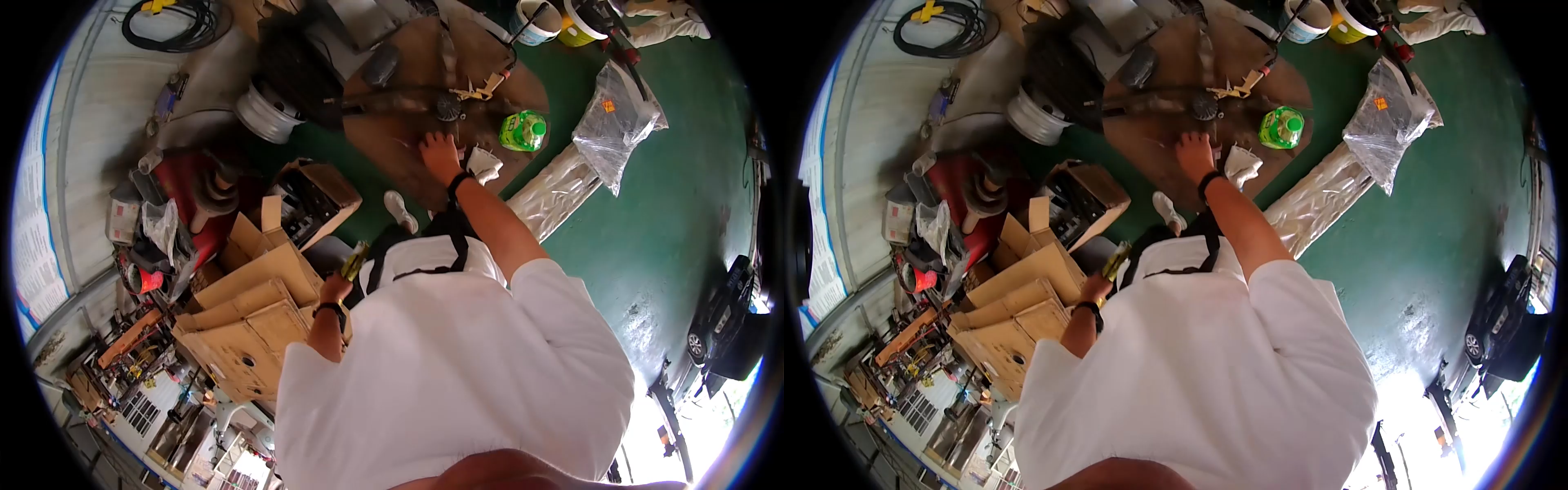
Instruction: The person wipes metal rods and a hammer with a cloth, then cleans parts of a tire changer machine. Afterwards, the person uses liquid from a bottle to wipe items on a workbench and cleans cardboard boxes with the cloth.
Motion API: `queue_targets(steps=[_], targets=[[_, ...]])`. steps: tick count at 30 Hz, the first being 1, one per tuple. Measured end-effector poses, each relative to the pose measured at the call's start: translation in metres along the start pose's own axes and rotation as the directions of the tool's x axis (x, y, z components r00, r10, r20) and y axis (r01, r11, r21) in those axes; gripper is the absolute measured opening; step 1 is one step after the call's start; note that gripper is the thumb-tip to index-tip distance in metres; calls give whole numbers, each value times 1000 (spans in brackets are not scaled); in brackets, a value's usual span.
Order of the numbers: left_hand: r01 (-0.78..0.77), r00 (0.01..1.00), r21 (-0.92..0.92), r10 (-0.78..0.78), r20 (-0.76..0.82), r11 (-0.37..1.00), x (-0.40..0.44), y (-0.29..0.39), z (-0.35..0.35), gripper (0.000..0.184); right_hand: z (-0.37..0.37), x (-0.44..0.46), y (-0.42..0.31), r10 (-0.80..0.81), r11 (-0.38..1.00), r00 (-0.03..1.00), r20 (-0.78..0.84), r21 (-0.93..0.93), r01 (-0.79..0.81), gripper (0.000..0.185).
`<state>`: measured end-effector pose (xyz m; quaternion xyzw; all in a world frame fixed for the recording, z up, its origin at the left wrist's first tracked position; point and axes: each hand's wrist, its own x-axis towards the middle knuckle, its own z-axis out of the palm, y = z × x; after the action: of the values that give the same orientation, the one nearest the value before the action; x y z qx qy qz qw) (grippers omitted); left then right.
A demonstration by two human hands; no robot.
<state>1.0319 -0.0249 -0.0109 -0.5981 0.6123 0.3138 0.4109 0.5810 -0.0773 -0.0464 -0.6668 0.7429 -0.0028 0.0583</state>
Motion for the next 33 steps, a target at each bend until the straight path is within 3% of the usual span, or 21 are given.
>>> queue_targets(steps=[2,4,5,8,10,11,15,17,21,23,25,27,29,30,32,33], targets=[[1,1000,-21,-1,17,1000,-11,4,6,47,2,-4,-2,23,997,1000,3,-76,-23,27],[-1,998,-58,5,57,998,-26,10,2,51,-2,-4,-12,25,996,985,173,-92,-9,30],[-7,997,-78,13,75,997,-29,8,4,53,-5,-6,-14,34,994,984,174,-105,-16,30],[-11,992,-69,19,128,998,-14,6,9,59,-10,18,-5,-51,989,964,261,-122,86,22],[-33,992,-17,35,119,999,-21,18,-8,56,-17,29,-6,107,990,967,232,-116,-82,30],[-28,991,-14,30,130,1000,-14,18,-11,56,-20,30,-6,107,990,964,243,-112,-82,30],[-115,990,-47,111,-83,992,19,21,-21,45,-10,32,4,222,964,954,203,-195,-183,30],[-134,982,-57,125,-144,989,35,24,-34,41,-8,27,1,267,954,921,284,-214,-211,35],[-206,957,-127,172,-235,970,40,32,-72,38,11,24,-13,227,957,923,310,-247,-152,43],[-260,931,-146,207,-300,955,38,32,-87,37,6,21,-17,225,920,941,254,-374,-119,51],[-284,916,-224,195,-350,932,31,38,-100,34,14,25,-20,217,918,951,220,-376,-122,57],[-313,908,-268,204,-367,911,37,33,-101,30,20,32,-17,268,932,886,378,-334,-139,54],[-283,949,-496,164,-270,821,46,26,-99,24,26,39,-12,279,939,880,384,-303,-165,55],[-284,949,-499,165,-268,819,50,18,-95,24,28,40,-11,287,944,876,388,-271,-190,57],[-201,966,-867,241,-97,455,58,-4,-76,22,18,44,-9,323,943,858,401,-218,-253,59],[-198,966,-870,242,-94,452,60,-11,-64,22,11,45,-8,354,935,836,419,-156,-318,62]])
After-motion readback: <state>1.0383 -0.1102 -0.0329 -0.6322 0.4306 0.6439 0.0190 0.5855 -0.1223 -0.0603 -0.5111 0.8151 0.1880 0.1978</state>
